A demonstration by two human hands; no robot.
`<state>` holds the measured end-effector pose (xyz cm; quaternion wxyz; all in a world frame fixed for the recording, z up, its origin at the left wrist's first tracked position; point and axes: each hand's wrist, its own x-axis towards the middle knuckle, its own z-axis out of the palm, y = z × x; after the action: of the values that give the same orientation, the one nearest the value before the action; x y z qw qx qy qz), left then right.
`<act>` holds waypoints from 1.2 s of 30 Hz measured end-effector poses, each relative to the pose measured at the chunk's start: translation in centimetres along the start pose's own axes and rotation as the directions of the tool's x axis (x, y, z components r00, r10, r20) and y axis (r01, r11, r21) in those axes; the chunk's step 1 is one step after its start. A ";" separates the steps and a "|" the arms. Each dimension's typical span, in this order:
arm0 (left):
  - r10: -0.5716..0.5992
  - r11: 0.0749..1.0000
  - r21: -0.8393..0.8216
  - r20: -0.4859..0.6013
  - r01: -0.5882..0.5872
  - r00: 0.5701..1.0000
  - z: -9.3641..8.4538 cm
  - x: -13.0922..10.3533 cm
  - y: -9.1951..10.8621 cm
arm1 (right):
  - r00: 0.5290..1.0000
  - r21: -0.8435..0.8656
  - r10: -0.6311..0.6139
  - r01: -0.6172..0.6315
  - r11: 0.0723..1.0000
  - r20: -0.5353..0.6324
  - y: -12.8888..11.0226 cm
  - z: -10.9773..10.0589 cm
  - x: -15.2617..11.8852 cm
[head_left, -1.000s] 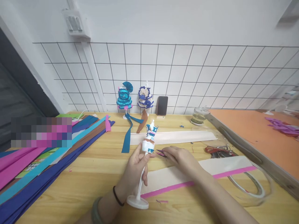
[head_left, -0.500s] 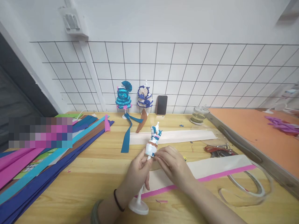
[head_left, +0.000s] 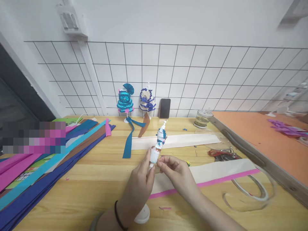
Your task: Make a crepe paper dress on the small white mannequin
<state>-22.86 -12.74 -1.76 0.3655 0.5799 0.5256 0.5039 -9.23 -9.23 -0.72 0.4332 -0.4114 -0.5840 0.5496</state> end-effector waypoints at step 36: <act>0.142 0.900 0.407 0.067 -0.157 0.988 -0.5 0.3 0.1 | 1.000 0.049 -0.005 0.004 0.999 0.009 -0.3 0.3 -0.1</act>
<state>-23.29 -12.47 -1.48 0.2050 0.6913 0.5672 0.3980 -9.51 -9.39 -0.39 0.4418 -0.3966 -0.5732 0.5648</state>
